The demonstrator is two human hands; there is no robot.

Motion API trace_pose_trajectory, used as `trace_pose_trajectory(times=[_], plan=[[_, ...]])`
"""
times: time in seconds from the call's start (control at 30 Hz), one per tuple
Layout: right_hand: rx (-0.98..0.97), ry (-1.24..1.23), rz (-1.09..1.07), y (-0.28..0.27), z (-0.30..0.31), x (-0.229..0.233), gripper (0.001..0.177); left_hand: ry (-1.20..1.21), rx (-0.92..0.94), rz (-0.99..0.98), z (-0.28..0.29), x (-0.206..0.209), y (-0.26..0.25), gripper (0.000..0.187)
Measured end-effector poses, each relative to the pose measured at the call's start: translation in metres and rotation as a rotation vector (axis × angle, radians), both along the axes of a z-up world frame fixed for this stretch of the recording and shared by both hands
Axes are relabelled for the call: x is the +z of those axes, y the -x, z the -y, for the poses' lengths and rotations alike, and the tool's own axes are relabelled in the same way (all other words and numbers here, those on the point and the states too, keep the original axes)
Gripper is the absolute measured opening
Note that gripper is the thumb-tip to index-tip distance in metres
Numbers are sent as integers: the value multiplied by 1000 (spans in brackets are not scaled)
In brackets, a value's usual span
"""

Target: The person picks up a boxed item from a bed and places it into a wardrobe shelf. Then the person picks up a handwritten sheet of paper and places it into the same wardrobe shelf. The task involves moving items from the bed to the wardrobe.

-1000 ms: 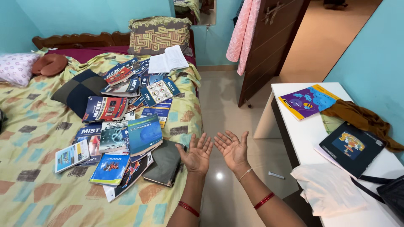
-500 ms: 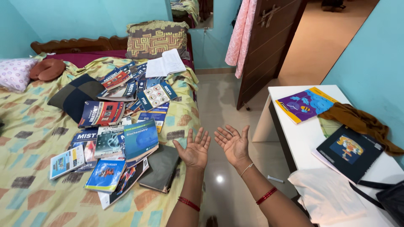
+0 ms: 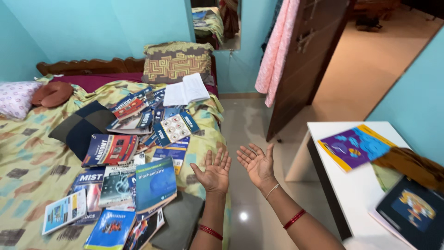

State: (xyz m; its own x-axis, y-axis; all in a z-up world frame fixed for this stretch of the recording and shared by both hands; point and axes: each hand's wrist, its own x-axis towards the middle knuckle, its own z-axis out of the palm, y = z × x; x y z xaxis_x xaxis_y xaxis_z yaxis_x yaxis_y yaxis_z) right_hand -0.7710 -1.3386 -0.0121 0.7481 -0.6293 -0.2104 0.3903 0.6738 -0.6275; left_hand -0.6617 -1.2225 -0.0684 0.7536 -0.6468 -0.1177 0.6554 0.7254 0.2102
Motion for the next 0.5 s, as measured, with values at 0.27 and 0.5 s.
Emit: trace_pose_trajectory(times=[0.27,0.5], plan=[[32,-22,36,-73,23,-15,98,37,21,3,14,-9,-66,112],[78,-52,48,-119,31,-29,101,5,83,-21,14,-7,-102,110]])
